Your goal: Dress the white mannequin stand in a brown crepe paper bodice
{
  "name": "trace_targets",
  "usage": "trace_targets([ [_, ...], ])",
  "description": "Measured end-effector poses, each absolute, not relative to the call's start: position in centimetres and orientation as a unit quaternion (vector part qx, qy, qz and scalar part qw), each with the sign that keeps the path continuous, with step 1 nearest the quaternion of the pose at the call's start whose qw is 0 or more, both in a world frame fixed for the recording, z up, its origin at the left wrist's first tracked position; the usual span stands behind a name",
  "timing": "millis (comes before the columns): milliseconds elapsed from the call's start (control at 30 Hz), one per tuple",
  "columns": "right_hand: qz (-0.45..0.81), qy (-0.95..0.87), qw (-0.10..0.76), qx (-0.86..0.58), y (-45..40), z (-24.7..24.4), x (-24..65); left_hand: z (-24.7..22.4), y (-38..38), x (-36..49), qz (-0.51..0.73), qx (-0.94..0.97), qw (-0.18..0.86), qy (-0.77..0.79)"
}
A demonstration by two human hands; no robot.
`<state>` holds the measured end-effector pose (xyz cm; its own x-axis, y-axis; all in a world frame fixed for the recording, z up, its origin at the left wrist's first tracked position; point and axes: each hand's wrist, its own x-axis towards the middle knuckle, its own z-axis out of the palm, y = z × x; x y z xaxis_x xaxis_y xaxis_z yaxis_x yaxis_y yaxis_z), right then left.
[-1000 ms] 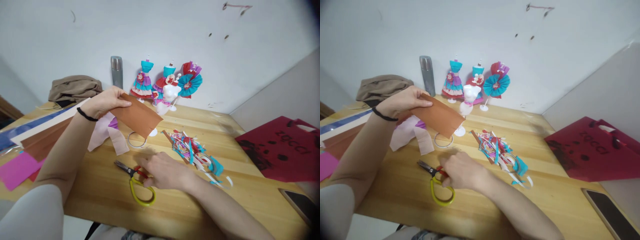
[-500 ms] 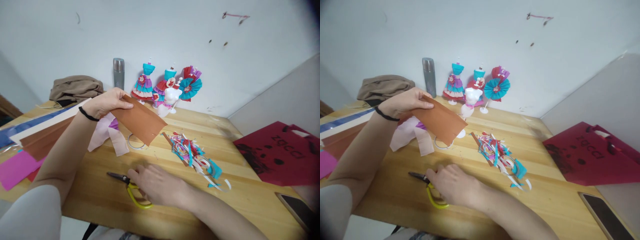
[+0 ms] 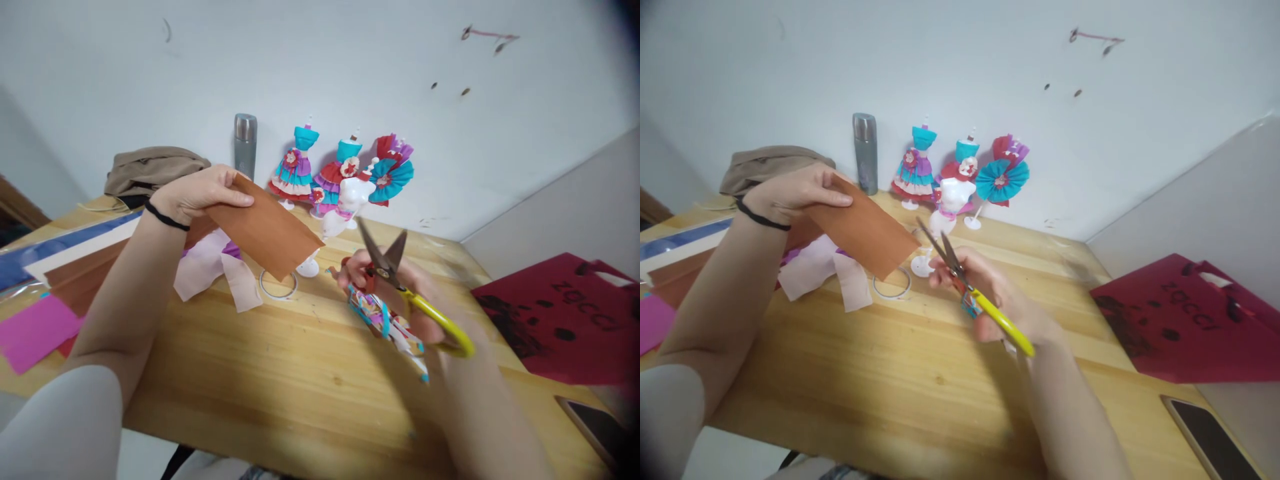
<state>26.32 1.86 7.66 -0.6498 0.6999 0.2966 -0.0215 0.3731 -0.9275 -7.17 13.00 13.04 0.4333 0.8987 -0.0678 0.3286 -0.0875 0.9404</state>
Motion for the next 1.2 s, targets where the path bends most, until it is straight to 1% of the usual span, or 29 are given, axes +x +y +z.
trace_targets([
  [33, 0.495, -0.760, 0.352, -0.231, 2.0, 7.9, 26.9, 13.1, 12.9, -7.2, 0.285, 0.682, 0.500, 0.450],
  [100, 0.457, -0.781, 0.318, -0.284, 2.0, 8.8, 27.7, 13.2, 12.7, -7.2, 0.291, 0.683, 0.496, 0.451],
  [133, 0.456, -0.780, 0.272, -0.332, 1.9, 9.3, 28.0, 13.2, 12.6, -7.1, 0.293, 0.682, 0.495, 0.453],
  [167, 0.432, -0.782, 0.248, -0.374, 1.7, 9.9, 28.2, 13.1, 12.6, -7.0, 0.294, 0.680, 0.495, 0.454],
  [300, 0.287, -0.846, 0.154, -0.421, 1.9, 11.0, 28.1, 12.9, 12.8, -6.9, 0.286, 0.683, 0.494, 0.456],
  [400, 0.229, -0.863, 0.111, -0.437, 2.6, 10.7, 27.4, 12.8, 13.0, -6.9, 0.279, 0.684, 0.499, 0.453],
  [700, 0.192, -0.850, 0.101, -0.480, 2.9, 10.2, 26.1, 13.0, 12.7, -6.5, 0.277, 0.662, 0.528, 0.455],
  [900, 0.161, -0.855, 0.096, -0.483, 2.8, 9.9, 25.2, 13.0, 12.6, -6.2, 0.264, 0.660, 0.537, 0.454],
  [1200, 0.143, -0.853, 0.125, -0.486, 3.0, 9.3, 25.0, 12.9, 12.7, -6.2, 0.264, 0.659, 0.541, 0.451],
])
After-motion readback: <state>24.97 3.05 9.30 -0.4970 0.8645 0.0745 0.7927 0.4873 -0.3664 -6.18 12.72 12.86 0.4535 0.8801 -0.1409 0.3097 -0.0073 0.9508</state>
